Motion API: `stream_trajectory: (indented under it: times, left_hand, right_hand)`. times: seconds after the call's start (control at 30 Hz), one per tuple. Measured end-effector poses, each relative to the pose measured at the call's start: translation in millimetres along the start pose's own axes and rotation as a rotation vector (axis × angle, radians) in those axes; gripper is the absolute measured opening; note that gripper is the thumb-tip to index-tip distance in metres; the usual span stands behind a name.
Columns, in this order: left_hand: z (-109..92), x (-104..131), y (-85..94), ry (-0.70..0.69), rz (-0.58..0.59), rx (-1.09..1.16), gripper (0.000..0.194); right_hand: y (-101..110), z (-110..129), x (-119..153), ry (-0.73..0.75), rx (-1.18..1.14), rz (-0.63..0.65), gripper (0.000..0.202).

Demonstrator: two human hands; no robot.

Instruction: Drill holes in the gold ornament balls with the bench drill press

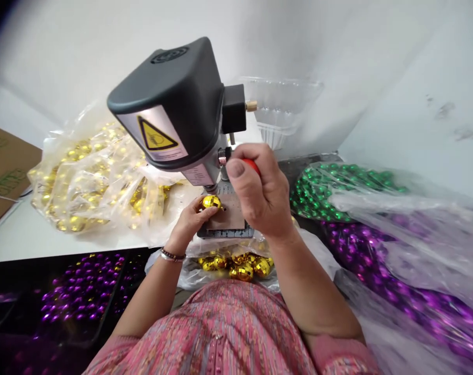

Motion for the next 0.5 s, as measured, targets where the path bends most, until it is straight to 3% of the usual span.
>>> stream_trajectory:
  times: [0.3,0.5]
  left_hand:
    - [-7.0,1.1,-6.4,-0.010,0.033,-0.191,0.056]
    - [-14.6,-1.4,-11.9,-0.122,-0.030,-0.335,0.058]
  right_hand:
    - [-17.7,15.3,-41.7,-0.119,0.035,-0.059,0.040]
    - [-18.2,12.0,-47.3,-0.187,-0.029,-0.070,0.037]
Point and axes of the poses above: each hand's wrist, its own x-axis away from the middle knuckle, its own y-axis out of the back of the hand, z = x × y, the point moved 6 cm from there along -x, towards the middle knuckle, and after that the axes turned 15 degrees about -x, right-handed, at the moved point
